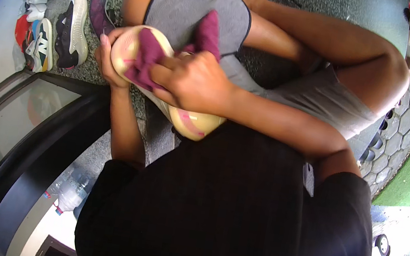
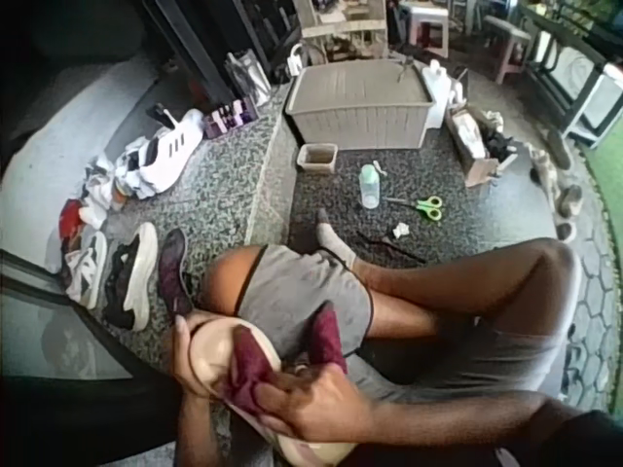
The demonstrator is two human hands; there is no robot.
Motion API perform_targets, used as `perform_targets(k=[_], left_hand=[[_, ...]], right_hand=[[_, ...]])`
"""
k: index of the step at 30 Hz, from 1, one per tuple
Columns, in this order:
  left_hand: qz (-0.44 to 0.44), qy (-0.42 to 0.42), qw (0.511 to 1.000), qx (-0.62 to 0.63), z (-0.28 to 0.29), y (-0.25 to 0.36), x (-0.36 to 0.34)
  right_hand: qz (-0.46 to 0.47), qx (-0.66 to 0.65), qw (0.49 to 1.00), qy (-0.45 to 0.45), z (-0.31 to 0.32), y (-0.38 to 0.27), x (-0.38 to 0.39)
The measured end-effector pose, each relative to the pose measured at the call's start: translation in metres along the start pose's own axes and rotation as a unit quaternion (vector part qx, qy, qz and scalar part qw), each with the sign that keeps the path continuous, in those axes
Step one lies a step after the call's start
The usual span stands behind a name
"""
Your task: Repairing and cleaning a pair of sneakers, including brushing, wiping, and re-lacing.
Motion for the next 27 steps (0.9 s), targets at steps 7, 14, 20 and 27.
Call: perform_targets(k=[7, 14, 20, 27], left_hand=[[0.000, -0.085, 0.992, 0.094, 0.004, -0.006, -0.002], [0.046, -0.083, 0.990, 0.101, 0.005, -0.007, -0.003], [0.021, -0.096, 0.993, 0.070, 0.004, -0.007, 0.005], [0.057, -0.063, 0.991, 0.100, -0.004, 0.001, 0.001]], right_hand=[[-0.051, -0.290, 0.950, -0.103, 0.051, 0.003, 0.113], [-0.124, -0.315, 0.917, 0.209, 0.059, 0.047, 0.022], [-0.086, -0.230, 0.969, -0.018, 0.015, 0.021, 0.081], [0.033, -0.035, 0.998, 0.035, 0.013, 0.021, 0.068]])
Point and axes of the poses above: each hand's wrist, its own x-axis away from the middle knuckle, its own z-axis out of the back of the hand, y = z × x, the point moved 3 cm from there along -x, towards the middle knuckle, and after that the axes turned 14 degrees about z, right-handed, at the moved point
